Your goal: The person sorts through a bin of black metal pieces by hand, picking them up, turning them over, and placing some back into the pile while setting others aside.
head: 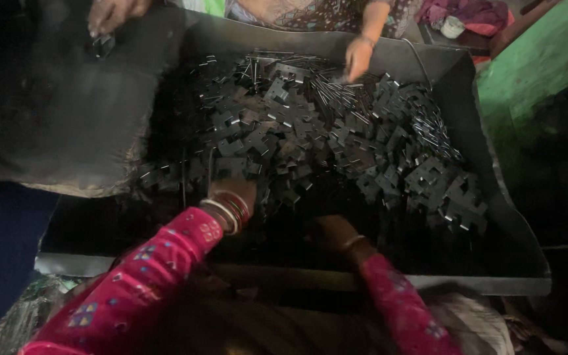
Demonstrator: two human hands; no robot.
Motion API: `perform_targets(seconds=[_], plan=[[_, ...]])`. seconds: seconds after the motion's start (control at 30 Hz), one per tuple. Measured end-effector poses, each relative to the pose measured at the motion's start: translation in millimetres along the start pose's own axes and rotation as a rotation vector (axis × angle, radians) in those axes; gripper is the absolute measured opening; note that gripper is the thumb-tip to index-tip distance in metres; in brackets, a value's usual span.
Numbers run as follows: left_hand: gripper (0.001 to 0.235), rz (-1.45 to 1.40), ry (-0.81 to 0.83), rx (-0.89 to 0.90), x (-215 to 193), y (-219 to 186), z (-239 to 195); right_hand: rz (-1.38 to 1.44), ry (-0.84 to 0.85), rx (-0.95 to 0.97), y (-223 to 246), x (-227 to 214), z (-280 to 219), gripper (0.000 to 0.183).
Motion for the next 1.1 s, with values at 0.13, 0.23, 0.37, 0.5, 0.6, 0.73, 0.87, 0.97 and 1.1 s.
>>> perform_targets(seconds=[0.13, 0.23, 0.37, 0.5, 0.6, 0.73, 0.87, 0.97, 1.1], plan=[[0.033, -0.267, -0.027, 0.152, -52, -2, -30, -0.194, 0.079, 0.014, -3, 27, 23, 0.033], [0.042, -0.628, -0.159, 0.339, -77, -2, -37, -0.114, -0.062, -0.01, 1, -4, 13, 0.034], [0.043, -0.818, -0.172, 0.349, -92, 12, -32, 0.602, -0.443, 0.145, -45, -66, -43, 0.031], [0.038, -1.448, -0.056, 0.32, -81, 6, -22, 1.89, -0.435, 0.048, -62, -54, -59, 0.043], [0.026, -1.471, -0.217, 0.422, -65, -14, -17, 1.939, -0.219, 0.226, -39, -35, -46, 0.047], [0.038, -1.056, -0.281, 0.44, -19, -74, -21, 2.033, -0.18, 0.365, 39, -21, -30, 0.044], [0.057, -0.603, -0.715, 0.515, -11, -102, -56, 1.64, -0.435, 0.266, 72, -37, -34, 0.058], [0.03, -0.579, -0.491, 0.307, -28, -71, -36, 1.187, -0.436, 0.078, 38, -44, -24, 0.059], [0.024, -0.134, -0.738, 0.066, -98, 2, -49, 0.083, -0.506, 0.094, -88, -41, -12, 0.039]])
Point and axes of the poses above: each hand's wrist, its own z-axis towards the middle knuckle, its own x-axis out of the palm, y = z × x, the point moved 7 cm from there along z, towards the middle knuckle, and after that the axes turned 1 degree about x, right-handed, at the moved point
